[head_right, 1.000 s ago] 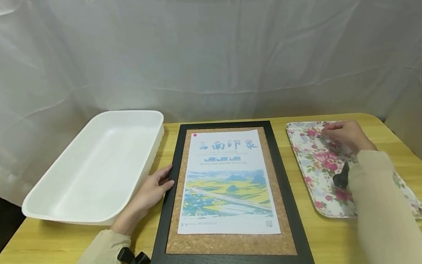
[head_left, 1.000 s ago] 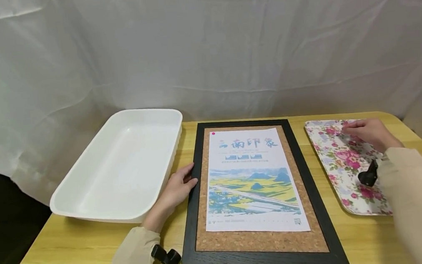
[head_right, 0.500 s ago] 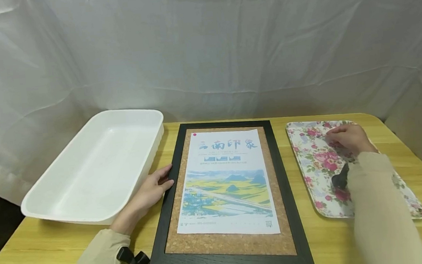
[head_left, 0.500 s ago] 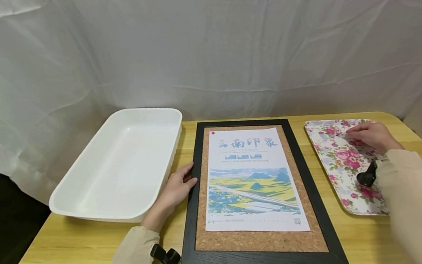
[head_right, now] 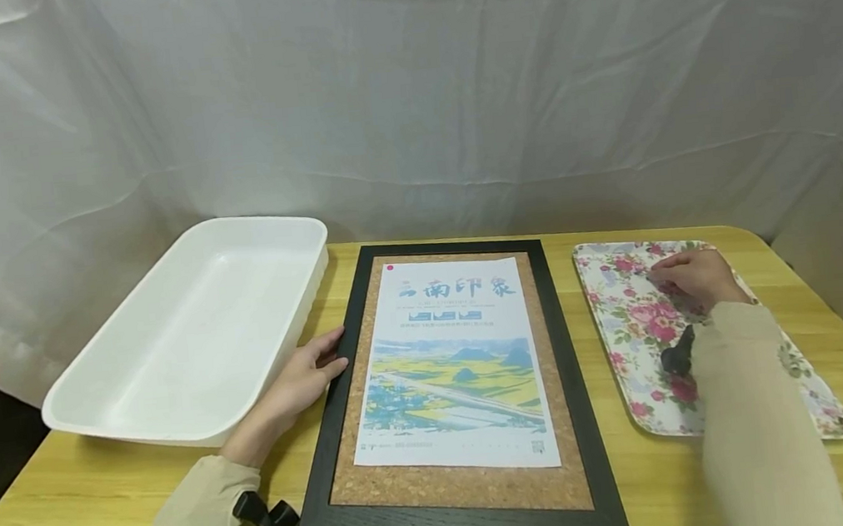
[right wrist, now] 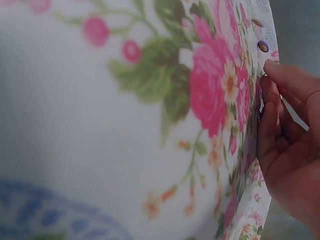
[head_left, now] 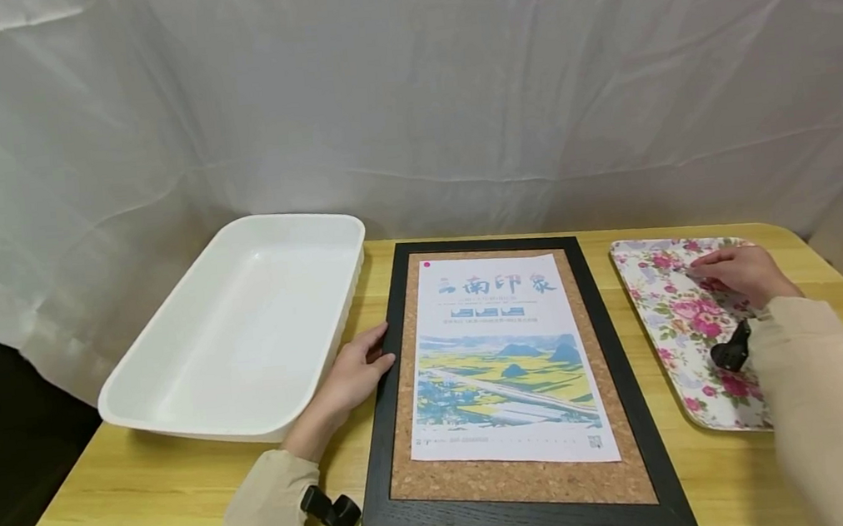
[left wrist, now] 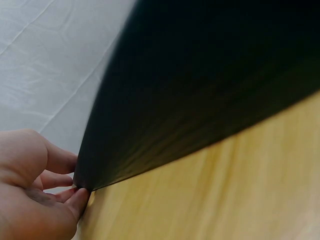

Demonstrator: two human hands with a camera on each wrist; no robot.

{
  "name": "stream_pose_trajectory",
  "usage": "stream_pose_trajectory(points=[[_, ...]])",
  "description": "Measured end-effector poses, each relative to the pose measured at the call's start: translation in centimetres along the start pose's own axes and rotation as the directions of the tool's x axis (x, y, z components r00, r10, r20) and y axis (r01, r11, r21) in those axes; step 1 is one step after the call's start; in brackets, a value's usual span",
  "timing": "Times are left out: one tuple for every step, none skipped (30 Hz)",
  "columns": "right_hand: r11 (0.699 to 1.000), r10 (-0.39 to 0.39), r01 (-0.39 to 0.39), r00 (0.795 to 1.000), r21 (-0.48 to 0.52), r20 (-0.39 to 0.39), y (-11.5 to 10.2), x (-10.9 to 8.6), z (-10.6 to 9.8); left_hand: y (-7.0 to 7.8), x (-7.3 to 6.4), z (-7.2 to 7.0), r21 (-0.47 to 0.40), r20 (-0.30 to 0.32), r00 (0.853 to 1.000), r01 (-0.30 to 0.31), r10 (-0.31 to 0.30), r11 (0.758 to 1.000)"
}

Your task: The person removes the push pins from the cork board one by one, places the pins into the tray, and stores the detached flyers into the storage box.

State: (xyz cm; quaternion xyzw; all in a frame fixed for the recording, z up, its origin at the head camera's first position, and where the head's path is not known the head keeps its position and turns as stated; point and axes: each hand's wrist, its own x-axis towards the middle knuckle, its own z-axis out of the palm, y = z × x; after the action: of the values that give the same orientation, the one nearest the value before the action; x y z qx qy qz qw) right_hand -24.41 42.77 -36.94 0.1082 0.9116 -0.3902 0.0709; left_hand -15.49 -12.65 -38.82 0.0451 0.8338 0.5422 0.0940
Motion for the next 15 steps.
stream_pose_trajectory(points=[[1.000,0.000,0.000,1.000,0.002,0.008,0.01,0.00,-0.05,-0.01,0.01,-0.01,0.000,0.000,1.000,-0.001,0.001,1.000],[1.000,0.000,0.000,1.000,0.004,0.013,0.01,0.00,-0.09,0.00,-0.02,-0.01,0.001,0.001,1.000,-0.002,0.002,1.000],[1.000,0.002,-0.002,1.000,0.007,0.017,0.00,0.00,-0.11,0.00,-0.03,-0.02,0.003,0.000,1.000,-0.003,0.003,1.000],[1.000,0.004,-0.004,1.000,0.010,0.017,0.00,0.00,-0.13,0.00,-0.02,-0.03,0.001,0.000,1.000,-0.002,0.002,1.000],[1.000,0.005,-0.005,1.000,0.014,0.020,0.00,0.00,-0.13,-0.04,-0.02,-0.03,0.003,0.000,1.000,-0.003,0.003,1.000],[1.000,0.009,-0.010,1.000,0.021,0.023,0.01,0.01,-0.14,-0.05,-0.03,-0.04,0.003,0.000,1.000,-0.003,0.003,1.000],[1.000,0.012,-0.012,1.000,0.027,0.025,0.03,0.01,-0.14,-0.05,-0.03,-0.04,0.004,-0.001,1.000,-0.003,0.003,1.000],[0.999,0.013,-0.014,1.000,0.030,0.022,0.06,0.01,-0.13,-0.04,-0.02,-0.05,0.003,-0.002,1.000,-0.002,0.002,1.000],[0.999,0.014,-0.015,1.000,0.032,0.018,0.09,0.03,-0.09,-0.07,-0.01,-0.05,0.004,-0.002,1.000,-0.002,0.002,1.000],[0.999,0.013,-0.014,1.000,0.033,0.016,0.13,0.04,-0.05,-0.09,0.00,-0.04,0.005,-0.002,1.000,-0.003,0.003,1.000],[0.999,0.014,-0.015,1.000,0.032,0.015,0.17,0.04,-0.02,-0.09,-0.03,-0.04,0.007,-0.002,1.000,-0.005,0.005,1.000],[0.999,0.015,-0.015,1.000,0.030,0.011,0.20,0.04,0.01,-0.05,-0.06,-0.06,0.009,-0.001,1.000,-0.009,0.009,1.000],[1.000,0.013,-0.013,1.000,0.023,0.005,0.23,0.03,0.04,-0.06,-0.06,-0.05,0.009,-0.001,1.000,-0.009,0.009,1.000],[1.000,0.015,-0.015,1.000,0.019,0.001,0.23,0.01,0.06,-0.05,-0.07,-0.04,0.007,-0.001,1.000,-0.009,0.009,1.000],[1.000,0.018,-0.017,1.000,0.012,-0.006,0.21,-0.04,0.08,-0.06,-0.08,-0.03,0.006,0.000,1.000,-0.009,0.009,1.000]])
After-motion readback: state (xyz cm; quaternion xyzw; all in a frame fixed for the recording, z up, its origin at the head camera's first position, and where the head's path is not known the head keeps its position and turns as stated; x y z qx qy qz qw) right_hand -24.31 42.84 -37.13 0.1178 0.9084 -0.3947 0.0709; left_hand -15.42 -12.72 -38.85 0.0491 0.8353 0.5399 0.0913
